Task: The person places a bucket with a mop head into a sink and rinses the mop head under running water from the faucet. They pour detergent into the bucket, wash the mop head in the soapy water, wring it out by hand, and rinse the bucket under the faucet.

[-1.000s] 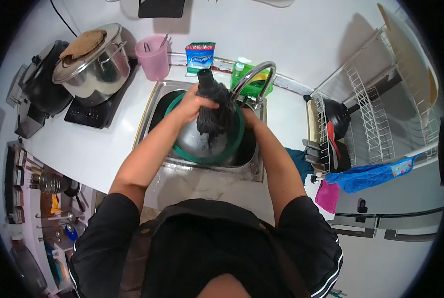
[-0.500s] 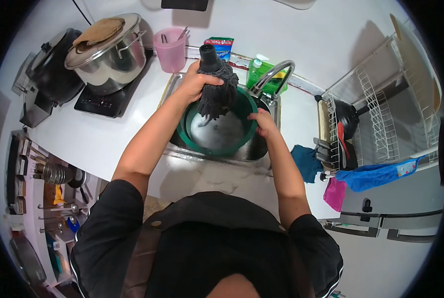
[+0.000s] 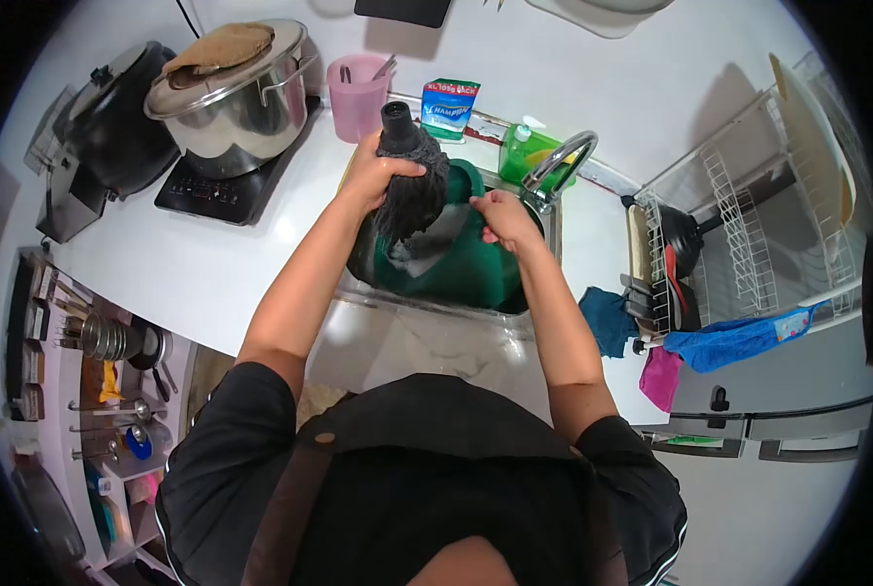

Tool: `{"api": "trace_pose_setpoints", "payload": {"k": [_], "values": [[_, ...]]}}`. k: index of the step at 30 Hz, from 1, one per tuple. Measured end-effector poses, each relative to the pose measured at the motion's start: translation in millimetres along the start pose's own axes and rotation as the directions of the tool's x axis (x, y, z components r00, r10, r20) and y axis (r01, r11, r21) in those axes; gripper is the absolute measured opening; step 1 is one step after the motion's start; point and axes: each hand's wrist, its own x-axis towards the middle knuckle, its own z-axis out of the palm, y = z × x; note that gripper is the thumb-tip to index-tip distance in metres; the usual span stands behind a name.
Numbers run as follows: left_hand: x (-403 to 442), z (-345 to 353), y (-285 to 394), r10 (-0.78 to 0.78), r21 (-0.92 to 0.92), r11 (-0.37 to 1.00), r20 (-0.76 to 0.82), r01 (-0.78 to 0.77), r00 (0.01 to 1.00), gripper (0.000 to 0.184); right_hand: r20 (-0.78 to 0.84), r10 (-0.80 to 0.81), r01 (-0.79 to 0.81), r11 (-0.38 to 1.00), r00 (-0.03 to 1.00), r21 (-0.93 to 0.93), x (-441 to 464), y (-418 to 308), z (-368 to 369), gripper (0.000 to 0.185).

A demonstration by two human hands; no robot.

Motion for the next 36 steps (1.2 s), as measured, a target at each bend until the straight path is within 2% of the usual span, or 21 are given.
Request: {"api": "trace_pose_setpoints", "payload": {"k": [2,7,13,15,16,21,26,30,36], "values": [[-0.3,-5.4,-2.7,0.029,0.014,0.999,-0.004,-0.029,1.0,0.044,0.01,-0.002,0.002,1.0,1.0,-0.031,-2.4,-1.7,13.5,0.03],[0.7,-21.6,-4.7,0.021,-0.1,0.995,-0.024,-0.023,1.0,0.046,-0.02,0.012,-0.012,1.0,1.0,-0.021,-5.8,-7.1,40.2,0.033],[-6.0,-31.0,4.1,0.058,-0.047,0.997,-0.046,-0.06,0.997,0.047,-0.044,0.05,-0.055,0.991,0.998,-0.12,-9.0,-14.9,48.5,0.034],[-8.0,-32.4,9.5,0.067,-0.014,0.998,-0.049,-0.068,0.997,0.046,-0.094,-0.001,0.001,1.0,0.996,-0.004,4.0,1.3,52.9,0.034],[-8.7,-33.2,11.2,0.073,0.018,0.997,-0.047,-0.072,0.996,0.046,-0.092,-0.002,0.002,1.0,0.996,-0.003,1.3,-3.0,54.6,0.034],[-8.9,-41.3,17.6,0.092,-0.009,0.996,-0.058,-0.093,0.994,0.045,-0.084,-0.009,0.023,0.985,0.996,0.171,-17.0,-28.5,65.2,0.029],[-13.7,-41.2,32.6,0.136,-0.052,0.989,-0.086,-0.141,0.987,0.046,-0.131,-0.016,0.038,0.985,0.991,0.168,-10.3,-31.8,75.8,0.026],[-11.3,-41.6,36.5,0.146,-0.008,0.989,-0.04,-0.146,0.988,0.048,-0.18,-0.011,0.032,0.993,0.984,0.114,-7.3,-34.0,80.1,0.024],[-14.5,-37.5,40.8,0.16,0.01,0.987,-0.033,-0.16,0.987,0.049,-0.158,-0.014,0.04,0.986,0.987,0.163,-5.2,-45.3,91.7,0.022]]}}
